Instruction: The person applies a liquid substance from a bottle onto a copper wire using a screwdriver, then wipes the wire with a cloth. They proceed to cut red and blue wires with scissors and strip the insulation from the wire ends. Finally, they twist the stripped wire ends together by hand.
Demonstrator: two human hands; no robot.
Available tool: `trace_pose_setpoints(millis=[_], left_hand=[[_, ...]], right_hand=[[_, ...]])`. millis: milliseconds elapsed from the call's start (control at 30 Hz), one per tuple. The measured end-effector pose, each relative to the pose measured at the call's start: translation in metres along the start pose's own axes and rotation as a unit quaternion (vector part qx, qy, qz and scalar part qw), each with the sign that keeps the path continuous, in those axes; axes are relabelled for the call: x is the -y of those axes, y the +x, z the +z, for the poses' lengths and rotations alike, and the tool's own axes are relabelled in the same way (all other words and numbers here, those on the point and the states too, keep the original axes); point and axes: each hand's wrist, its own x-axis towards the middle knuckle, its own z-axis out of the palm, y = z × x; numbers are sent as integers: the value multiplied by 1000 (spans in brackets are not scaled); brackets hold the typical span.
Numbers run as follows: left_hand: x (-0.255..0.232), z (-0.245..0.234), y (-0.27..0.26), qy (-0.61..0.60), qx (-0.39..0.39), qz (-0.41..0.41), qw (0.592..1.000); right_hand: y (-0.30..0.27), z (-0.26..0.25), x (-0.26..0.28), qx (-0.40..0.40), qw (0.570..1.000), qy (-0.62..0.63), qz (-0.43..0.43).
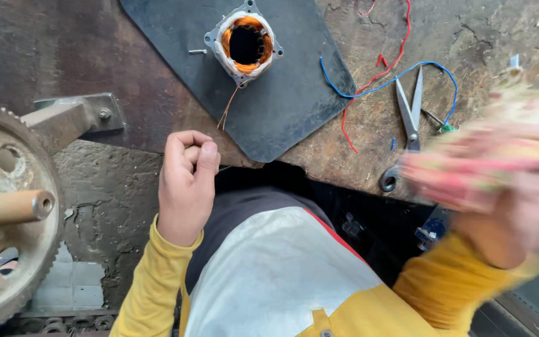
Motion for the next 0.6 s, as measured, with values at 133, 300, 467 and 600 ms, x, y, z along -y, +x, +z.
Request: trace_pose_setpoints(millis=[133,300,467,600], left_hand=[[-18,0,-2,4,-24,-37,999],[-31,-2,9,92,-7,-47,995],[-42,-6,17,274,-21,42,961],[-38,-11,25,92,51,39,994]], right_hand=[[-46,162,33,183,774,420,437],[-62,204,33,178,735,437,486],[-62,167,40,169,929,140,299],[-52,127,54,94,955,-88,267]])
